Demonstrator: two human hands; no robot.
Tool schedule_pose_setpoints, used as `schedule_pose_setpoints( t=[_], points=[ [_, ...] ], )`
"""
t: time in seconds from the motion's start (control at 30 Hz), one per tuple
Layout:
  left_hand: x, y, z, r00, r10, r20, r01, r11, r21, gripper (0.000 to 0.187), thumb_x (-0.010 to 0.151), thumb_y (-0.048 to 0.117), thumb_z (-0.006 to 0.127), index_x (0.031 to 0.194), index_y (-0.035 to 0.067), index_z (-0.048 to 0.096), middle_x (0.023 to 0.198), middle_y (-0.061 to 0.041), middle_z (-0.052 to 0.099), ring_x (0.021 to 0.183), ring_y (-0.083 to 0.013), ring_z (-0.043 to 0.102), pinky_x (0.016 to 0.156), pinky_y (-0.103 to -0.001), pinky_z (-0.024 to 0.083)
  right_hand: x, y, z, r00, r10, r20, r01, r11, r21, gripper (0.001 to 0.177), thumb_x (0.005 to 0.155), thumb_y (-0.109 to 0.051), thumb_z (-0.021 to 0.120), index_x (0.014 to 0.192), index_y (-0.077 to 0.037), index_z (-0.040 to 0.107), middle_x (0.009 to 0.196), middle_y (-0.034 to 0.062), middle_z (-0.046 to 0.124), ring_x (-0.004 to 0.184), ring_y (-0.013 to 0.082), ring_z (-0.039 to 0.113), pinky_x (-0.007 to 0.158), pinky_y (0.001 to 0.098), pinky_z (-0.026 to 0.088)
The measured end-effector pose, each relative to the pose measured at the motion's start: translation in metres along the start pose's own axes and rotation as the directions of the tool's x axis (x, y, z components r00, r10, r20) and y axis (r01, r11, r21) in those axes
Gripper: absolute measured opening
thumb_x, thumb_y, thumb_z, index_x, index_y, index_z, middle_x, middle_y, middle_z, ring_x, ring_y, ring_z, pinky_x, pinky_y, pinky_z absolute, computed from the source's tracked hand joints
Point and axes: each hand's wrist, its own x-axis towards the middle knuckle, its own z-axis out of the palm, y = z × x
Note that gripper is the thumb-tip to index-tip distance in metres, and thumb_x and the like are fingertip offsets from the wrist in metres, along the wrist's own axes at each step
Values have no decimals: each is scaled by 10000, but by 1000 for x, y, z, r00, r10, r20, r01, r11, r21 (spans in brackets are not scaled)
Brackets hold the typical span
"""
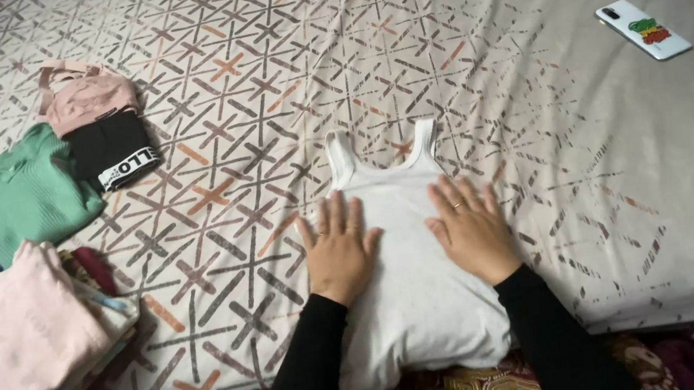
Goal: Fold various items of clothing and organize them on a bed.
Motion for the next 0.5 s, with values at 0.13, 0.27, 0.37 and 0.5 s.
schedule_pose_setpoints(
  t=[0.13,0.27,0.37,0.5],
  points=[
    [-27,-37,13,871,-313,-378,303,949,-88,700,1003,529,499,1459,-2,497,1457,-289,476,1393,-443,405,1185,-545,267,-44,11,10,903,404,-145,-398,915,68,599,1062,-391,424,1534,-24,446,1638,173,338,1541,386,252,1245,535,124],
    [-41,-20,-27,708,-588,-391,561,805,-194,680,843,551,748,1163,-42,656,1173,-244,606,1166,-411,513,1011,-508,381,-61,10,10,724,606,-329,-608,786,112,608,991,-439,600,1322,68,547,1540,308,407,1502,483,251,1241,545,131],
    [-37,-29,-35,806,-546,-230,521,838,-161,429,809,490,771,931,82,722,1076,-178,652,1082,-397,556,933,-512,416,-47,3,-25,803,567,-183,-552,824,127,498,879,-423,719,1092,19,636,1466,263,479,1412,468,306,1170,562,169],
    [-26,-91,-5,843,-522,-129,285,637,-716,288,983,339,656,962,52,645,879,-107,676,807,-236,641,752,-339,512,-51,-5,-95,805,587,83,-496,591,637,396,848,-339,735,1080,-28,654,1311,182,621,1217,353,524,1040,471,403]
  ],
)
